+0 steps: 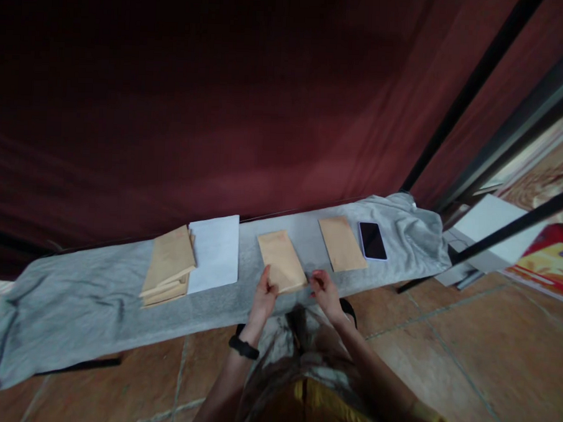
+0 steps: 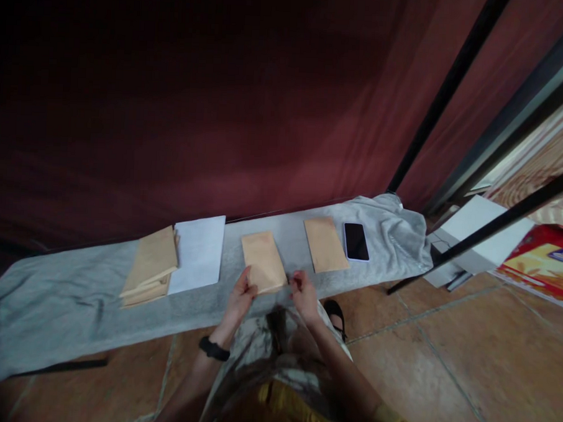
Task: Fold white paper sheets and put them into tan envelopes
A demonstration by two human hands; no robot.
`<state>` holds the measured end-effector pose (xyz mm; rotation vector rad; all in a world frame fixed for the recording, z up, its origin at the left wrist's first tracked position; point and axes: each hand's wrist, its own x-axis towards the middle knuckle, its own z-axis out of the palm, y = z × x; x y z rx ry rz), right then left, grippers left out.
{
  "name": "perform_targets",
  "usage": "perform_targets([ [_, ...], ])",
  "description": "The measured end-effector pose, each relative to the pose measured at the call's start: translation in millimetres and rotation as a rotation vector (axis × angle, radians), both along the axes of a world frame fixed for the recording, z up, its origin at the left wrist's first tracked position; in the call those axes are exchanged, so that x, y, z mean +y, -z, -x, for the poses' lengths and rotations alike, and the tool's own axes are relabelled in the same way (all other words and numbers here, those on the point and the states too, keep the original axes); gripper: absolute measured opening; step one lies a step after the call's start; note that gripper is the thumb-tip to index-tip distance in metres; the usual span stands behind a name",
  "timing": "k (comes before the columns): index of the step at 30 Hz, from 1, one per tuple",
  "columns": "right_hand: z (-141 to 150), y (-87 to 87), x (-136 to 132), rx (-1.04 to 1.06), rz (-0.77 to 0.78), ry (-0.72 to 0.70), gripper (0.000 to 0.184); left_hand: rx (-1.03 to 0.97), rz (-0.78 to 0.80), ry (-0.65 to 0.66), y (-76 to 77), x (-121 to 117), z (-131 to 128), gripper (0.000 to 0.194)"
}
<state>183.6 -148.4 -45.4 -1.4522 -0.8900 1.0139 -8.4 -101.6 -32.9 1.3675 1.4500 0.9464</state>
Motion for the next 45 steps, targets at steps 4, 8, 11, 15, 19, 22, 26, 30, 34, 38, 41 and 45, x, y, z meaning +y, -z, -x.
perform_targets([
  [4,-6.7,-2.6,5.3,-0.432,-0.164,-0.112,0.026,0.283,-0.143,0.006,6.5,2.8,11.0,0.066],
  [8,-6.7,-3.8,17.2,-0.799,-0.294,-0.298,0.038,0.568,-0.268,0.017,1.8,-7.5,12.0,0.066],
  [11,-6.4,-1.0,21.9,-0.892,-0.317,-0.381,0.041,0.752,-0.362,0.094,-3.5,-10.7,6.2,0.066],
  [15,-7.1,1.4,21.1,-0.923,-0.304,-0.414,0.042,0.797,-0.471,0.249,-4.9,11.6,-9.0,0.058],
  [19,-7.6,-0.6,19.8,-0.925,-0.283,-0.424,0.040,0.855,-0.458,0.313,-3.6,61.3,-24.2,0.052],
  [22,-8.2,-1.7,20.0,-0.922,-0.279,-0.430,0.039,0.891,-0.418,0.335,-2.6,96.7,-31.1,0.054],
  [26,-8.8,-2.1,20.8,-0.911,-0.302,-0.434,0.038,0.923,-0.409,0.398,2.3,117.3,-35.1,0.054],
  [30,-7.3,-2.9,21.5,-0.899,-0.303,-0.432,0.037,0.890,-0.466,0.475,8.0,111.2,-33.6,0.054],
  [34,-5.3,-1.4,21.5,-0.892,-0.293,-0.422,0.036,0.861,-0.506,0.540,8.0,97.7,-29.5,0.055],
  [38,-5.0,1.0,22.1,-0.895,-0.296,-0.423,0.036,0.838,-0.520,0.577,8.1,86.9,-25.1,0.055],
  [41,-4.9,1.9,22.7,-0.907,-0.298,-0.427,0.037,0.832,-0.538,0.608,11.2,79.7,-21.6,0.055],
  [45,-5.0,6.0,22.2,-0.905,-0.314,-0.403,0.038,0.877,-0.575,0.639,15.3,68.3,-16.5,0.055],
])
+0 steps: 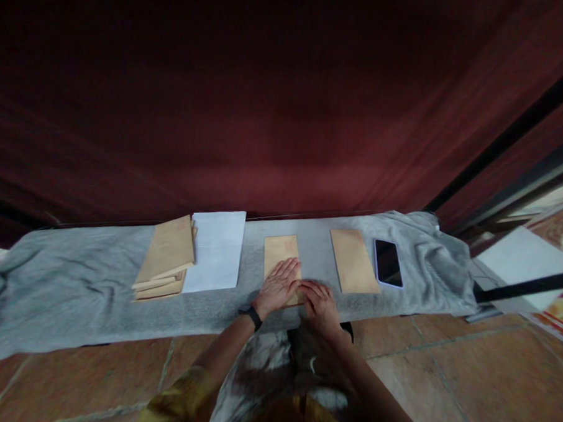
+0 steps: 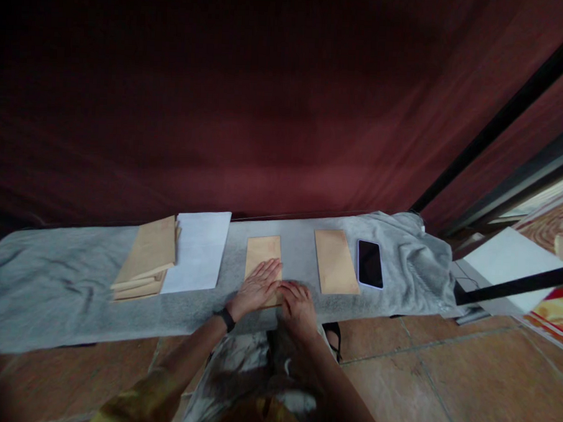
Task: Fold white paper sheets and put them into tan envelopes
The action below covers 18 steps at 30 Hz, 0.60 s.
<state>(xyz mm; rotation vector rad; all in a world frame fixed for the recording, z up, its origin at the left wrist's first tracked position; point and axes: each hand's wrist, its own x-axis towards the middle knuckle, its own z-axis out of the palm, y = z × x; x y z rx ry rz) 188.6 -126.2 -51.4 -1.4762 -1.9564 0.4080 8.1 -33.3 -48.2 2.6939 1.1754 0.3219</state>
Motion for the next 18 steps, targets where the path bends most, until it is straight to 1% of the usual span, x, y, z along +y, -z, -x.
perform_targets([
  [4,-3.3,6.1,3.9,0.040,-0.052,0.049,0.040,0.029,-0.019,0.054,-0.8,-14.6,7.2,0.055],
  [7,-3.9,5.8,17.0,0.017,-0.087,-0.005,0.045,-0.005,-0.015,0.092,-4.5,-29.5,16.0,0.054],
  [10,1.0,2.7,38.5,-0.123,-0.069,-0.115,0.048,-0.061,-0.015,0.111,-8.1,-46.8,27.5,0.052],
  [13,7.8,2.2,63.4,-0.292,-0.040,-0.172,0.053,-0.113,-0.021,0.104,-10.9,-60.5,38.0,0.051],
  [15,10.0,3.5,80.0,-0.376,-0.031,-0.193,0.055,-0.140,-0.027,0.093,-12.8,-65.1,42.1,0.050],
  [18,9.8,5.1,103.8,-0.455,-0.032,-0.209,0.056,-0.180,-0.026,0.086,-15.9,-65.9,43.6,0.044],
])
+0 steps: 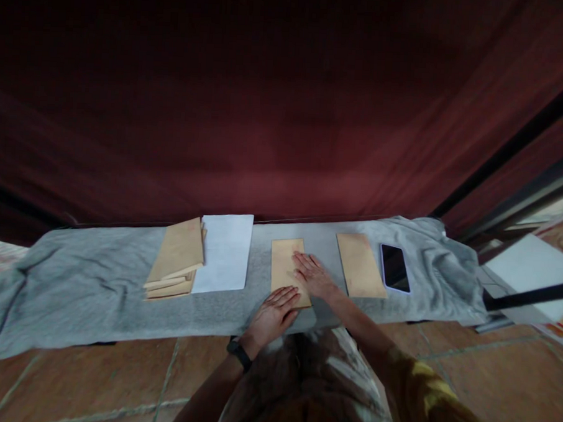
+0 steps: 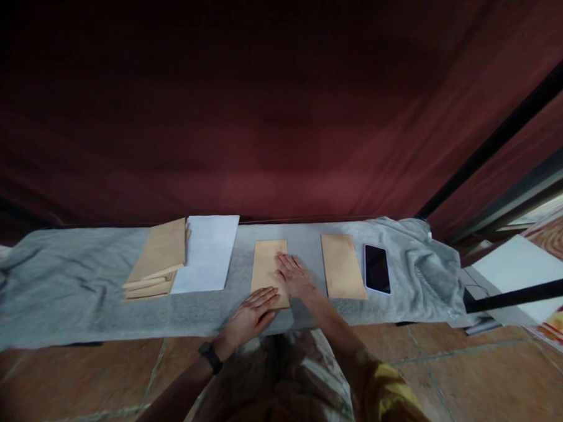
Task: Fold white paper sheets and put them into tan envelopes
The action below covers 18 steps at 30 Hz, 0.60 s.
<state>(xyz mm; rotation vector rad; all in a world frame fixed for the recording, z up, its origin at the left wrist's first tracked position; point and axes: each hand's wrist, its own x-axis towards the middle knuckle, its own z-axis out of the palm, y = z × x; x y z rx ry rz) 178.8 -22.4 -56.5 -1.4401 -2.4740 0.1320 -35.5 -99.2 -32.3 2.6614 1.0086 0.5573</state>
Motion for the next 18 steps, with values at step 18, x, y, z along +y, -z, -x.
perform_targets([
  [18,8.1,8.9,17.1,-0.047,-0.063,0.032,0.059,-0.097,0.009,-0.024,3.5,0.8,-3.3,0.038],
])
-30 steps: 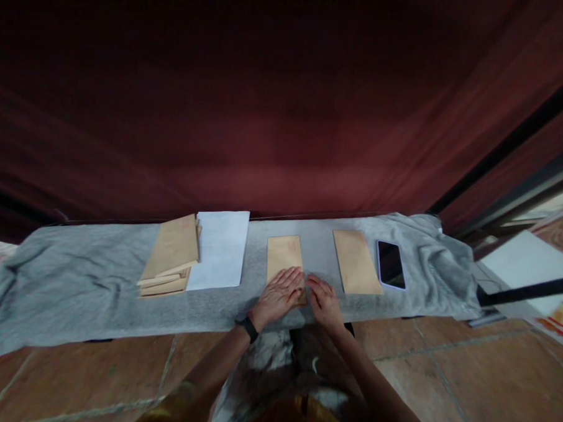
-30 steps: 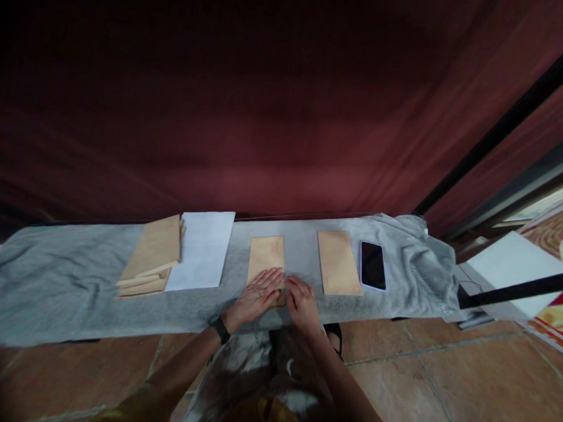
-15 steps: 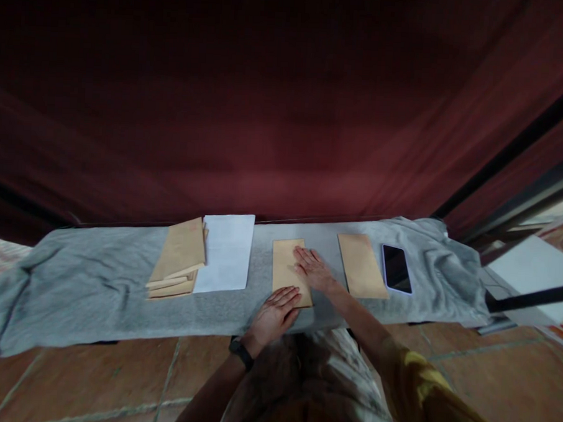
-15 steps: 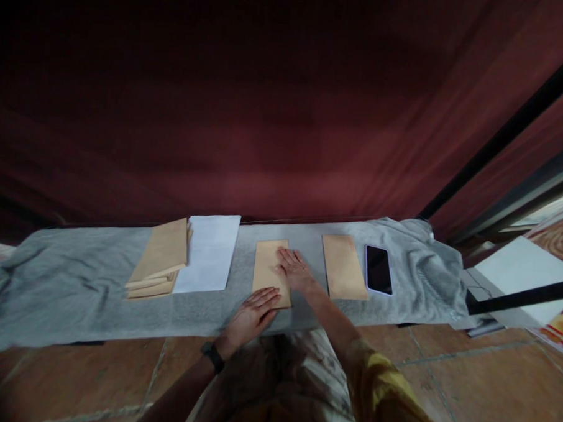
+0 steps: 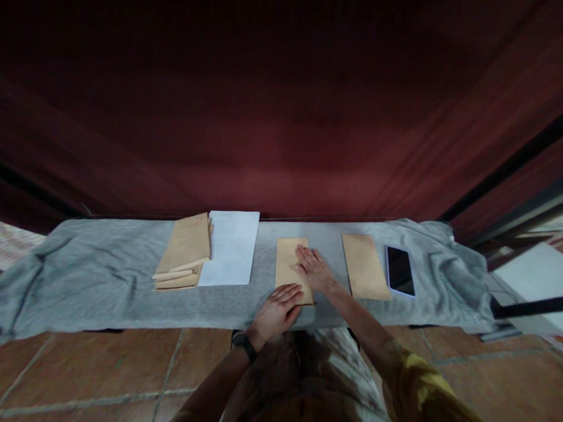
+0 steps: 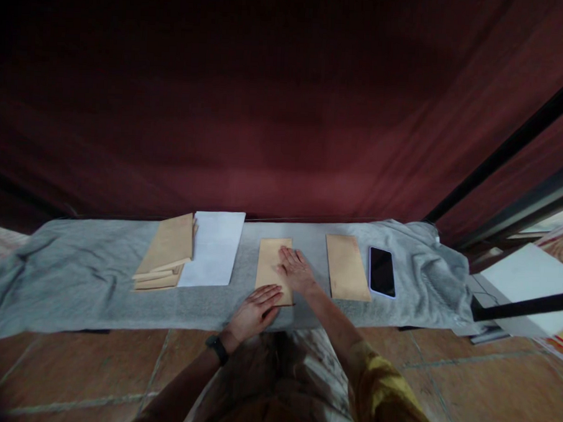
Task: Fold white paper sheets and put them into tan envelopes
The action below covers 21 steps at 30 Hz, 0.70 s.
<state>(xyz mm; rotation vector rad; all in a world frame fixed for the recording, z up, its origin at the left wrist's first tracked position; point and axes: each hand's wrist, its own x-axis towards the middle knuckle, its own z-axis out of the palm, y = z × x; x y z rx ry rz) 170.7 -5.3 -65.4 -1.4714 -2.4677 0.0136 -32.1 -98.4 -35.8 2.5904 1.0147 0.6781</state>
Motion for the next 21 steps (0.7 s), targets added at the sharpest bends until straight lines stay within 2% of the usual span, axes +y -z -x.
perform_targets([
  [6,0.7,0.8,-17.0,-0.036,0.030,-0.027,0.057,0.014,-0.005,-0.001,0.2,0.2,-0.1,0.039],
  [13,1.2,-7.0,-39.8,-0.040,0.062,-0.088,0.054,0.010,-0.018,-0.033,-0.6,-2.4,0.1,0.041],
  [21,-6.5,-15.2,-77.0,0.026,0.112,-0.205,0.052,0.005,-0.038,-0.029,-3.7,-5.6,-0.1,0.033],
])
